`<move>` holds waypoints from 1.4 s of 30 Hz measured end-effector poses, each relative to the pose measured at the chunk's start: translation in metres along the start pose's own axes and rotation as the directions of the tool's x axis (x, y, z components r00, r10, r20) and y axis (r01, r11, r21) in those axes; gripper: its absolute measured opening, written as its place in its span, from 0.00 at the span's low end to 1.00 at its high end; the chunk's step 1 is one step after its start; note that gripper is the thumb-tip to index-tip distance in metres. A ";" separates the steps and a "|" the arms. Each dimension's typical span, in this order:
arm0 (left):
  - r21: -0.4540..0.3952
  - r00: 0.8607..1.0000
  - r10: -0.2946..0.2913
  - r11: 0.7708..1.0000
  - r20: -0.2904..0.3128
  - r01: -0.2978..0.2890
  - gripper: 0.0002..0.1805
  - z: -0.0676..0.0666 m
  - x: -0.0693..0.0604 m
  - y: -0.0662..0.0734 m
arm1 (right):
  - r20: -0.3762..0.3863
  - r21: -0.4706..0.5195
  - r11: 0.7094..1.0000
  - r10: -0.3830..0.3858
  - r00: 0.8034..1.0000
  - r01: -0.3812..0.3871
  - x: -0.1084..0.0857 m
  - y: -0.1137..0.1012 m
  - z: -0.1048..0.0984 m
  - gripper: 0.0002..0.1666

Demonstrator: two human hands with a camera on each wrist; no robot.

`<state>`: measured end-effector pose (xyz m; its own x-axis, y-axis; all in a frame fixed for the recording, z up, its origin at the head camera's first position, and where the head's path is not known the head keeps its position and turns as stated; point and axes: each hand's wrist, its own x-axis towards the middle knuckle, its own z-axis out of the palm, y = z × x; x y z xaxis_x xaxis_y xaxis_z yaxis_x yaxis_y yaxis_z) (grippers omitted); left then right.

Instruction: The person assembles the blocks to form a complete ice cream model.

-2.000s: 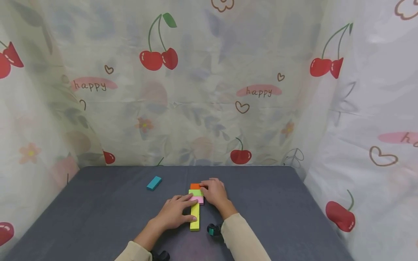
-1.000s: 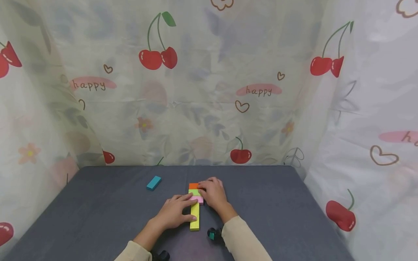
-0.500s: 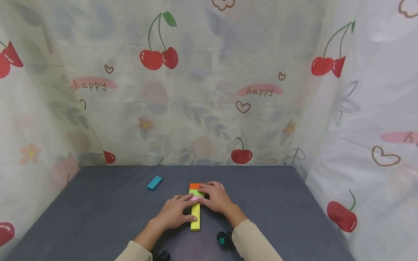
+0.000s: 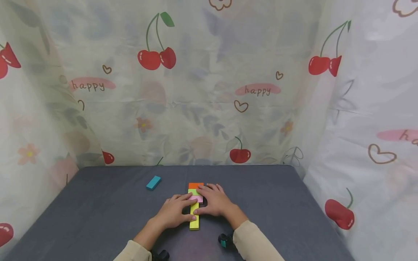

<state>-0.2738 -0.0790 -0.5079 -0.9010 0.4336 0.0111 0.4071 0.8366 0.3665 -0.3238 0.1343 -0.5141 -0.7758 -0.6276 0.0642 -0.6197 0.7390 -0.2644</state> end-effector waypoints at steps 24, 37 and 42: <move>0.011 1.000 0.022 1.000 0.001 -0.022 0.37 -0.004 0.005 0.000 | -0.037 0.018 1.000 0.003 0.999 -0.002 -0.003 0.004 0.004 0.50; -0.011 0.989 -0.092 0.996 -0.115 0.091 0.30 -0.017 -0.005 -0.030 | -0.015 0.034 0.999 0.041 0.999 -0.040 0.000 0.002 0.007 0.51; 0.014 0.960 -0.158 0.986 -0.230 0.165 0.30 -0.020 -0.007 -0.046 | 0.001 0.046 0.997 0.063 0.998 -0.063 -0.001 0.002 0.006 0.51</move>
<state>-0.2890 -0.1274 -0.5059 -0.9639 0.2077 0.1668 0.2549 0.9012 0.3506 -0.3233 0.1351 -0.5199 -0.8131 -0.5803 0.0470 -0.5638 0.7647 -0.3121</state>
